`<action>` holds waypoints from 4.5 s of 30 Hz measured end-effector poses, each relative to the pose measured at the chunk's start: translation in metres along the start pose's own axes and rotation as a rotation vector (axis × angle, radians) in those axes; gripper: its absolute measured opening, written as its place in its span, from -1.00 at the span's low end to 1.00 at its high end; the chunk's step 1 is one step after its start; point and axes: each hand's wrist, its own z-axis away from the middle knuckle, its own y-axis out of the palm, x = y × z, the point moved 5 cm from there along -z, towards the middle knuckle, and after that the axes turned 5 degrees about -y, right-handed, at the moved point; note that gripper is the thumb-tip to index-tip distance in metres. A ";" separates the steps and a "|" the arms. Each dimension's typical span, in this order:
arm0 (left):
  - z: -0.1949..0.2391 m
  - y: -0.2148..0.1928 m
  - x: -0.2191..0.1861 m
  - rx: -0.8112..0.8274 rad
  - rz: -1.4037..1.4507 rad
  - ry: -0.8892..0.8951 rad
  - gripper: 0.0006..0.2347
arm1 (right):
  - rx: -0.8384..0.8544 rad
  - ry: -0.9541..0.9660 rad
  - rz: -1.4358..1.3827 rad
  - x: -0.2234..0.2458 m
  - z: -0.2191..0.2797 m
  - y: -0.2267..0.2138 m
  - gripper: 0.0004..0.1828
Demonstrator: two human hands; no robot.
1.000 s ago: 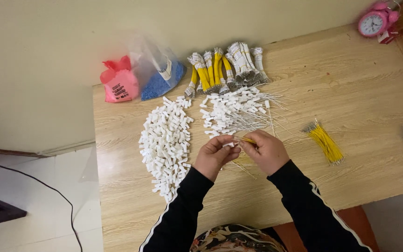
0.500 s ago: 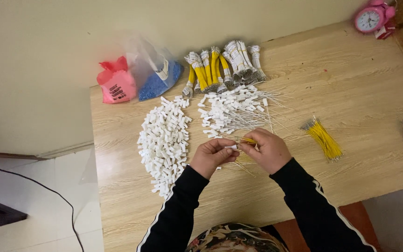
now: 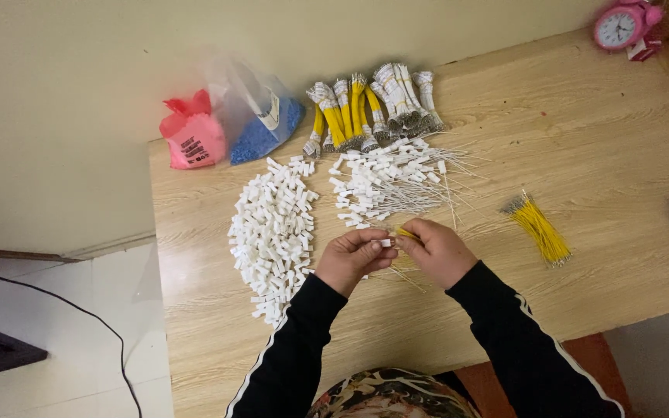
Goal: Assembling small white plastic components onto thin metal wires on a wooden table
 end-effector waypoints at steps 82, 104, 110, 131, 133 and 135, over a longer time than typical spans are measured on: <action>0.000 0.005 -0.035 -0.173 -0.133 0.186 -0.80 | -0.312 -0.094 -0.096 0.036 -0.003 -0.014 -0.92; -0.008 0.003 -0.021 -0.072 0.181 0.053 -0.82 | -0.251 -0.102 0.009 0.045 -0.006 -0.023 -0.90; -0.006 0.009 -0.026 -0.096 0.066 0.066 -0.85 | -0.220 -0.102 -0.017 0.046 -0.008 -0.022 -0.90; -0.018 -0.005 0.008 -0.160 0.117 0.041 -0.88 | -0.139 0.029 0.033 0.016 -0.005 0.001 -0.90; -0.019 -0.010 0.013 -0.169 0.110 0.039 -0.88 | -0.124 0.038 0.031 0.007 -0.006 0.007 -0.91; -0.017 -0.017 0.017 -0.191 0.038 0.047 -0.87 | -0.037 0.123 0.034 -0.008 -0.004 0.018 -0.87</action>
